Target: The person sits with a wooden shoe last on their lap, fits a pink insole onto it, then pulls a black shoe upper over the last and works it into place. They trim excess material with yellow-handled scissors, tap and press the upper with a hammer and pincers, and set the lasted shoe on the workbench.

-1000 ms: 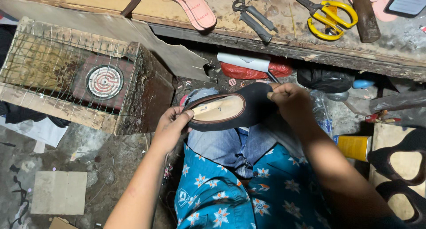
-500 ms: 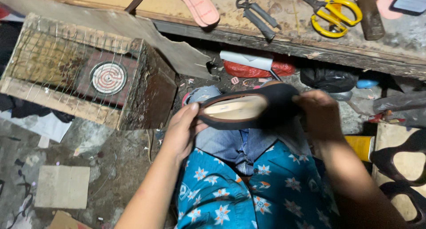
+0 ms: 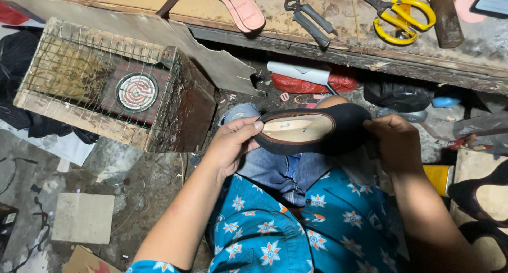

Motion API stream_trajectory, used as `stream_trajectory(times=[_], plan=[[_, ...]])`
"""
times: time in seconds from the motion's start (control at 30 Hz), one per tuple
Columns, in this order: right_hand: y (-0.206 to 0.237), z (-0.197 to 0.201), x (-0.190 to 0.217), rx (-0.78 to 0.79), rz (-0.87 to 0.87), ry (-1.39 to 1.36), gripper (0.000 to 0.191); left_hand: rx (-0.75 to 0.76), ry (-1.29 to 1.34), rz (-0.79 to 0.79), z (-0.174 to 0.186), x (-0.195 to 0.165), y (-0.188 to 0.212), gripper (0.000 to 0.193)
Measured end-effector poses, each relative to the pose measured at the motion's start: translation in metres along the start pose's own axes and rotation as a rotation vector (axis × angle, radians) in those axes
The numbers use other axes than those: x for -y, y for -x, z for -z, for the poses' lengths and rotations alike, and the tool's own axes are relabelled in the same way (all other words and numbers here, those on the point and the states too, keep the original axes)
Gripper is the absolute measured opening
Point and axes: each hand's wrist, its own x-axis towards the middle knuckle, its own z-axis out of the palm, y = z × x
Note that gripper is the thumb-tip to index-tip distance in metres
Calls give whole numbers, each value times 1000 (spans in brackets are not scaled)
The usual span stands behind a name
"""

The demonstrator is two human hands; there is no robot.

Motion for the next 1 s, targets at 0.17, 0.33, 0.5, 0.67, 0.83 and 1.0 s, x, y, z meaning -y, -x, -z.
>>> stream_trajectory(times=[0.17,0.33,0.5,0.67,0.83,1.0], plan=[[-7,-2,-5,-16,-7,-45,11,98,173,28,8,11,-9,33],[-13,-1,-14,-32,81,14,7,57,277,49,11,23,-13,34],[-20,0,-22,-40,51,-26,7,55,367,15,10,28,-12,39],[-21,-2,-22,-29,58,-115,8,-31,282,-71,4,33,-15,33],[-16,-6,-16,-57,81,-75,7,-32,328,-131,-1,36,-16,29],[-18,-6,-14,-79,62,-75,7,17,399,-188,-1,40,-15,27]])
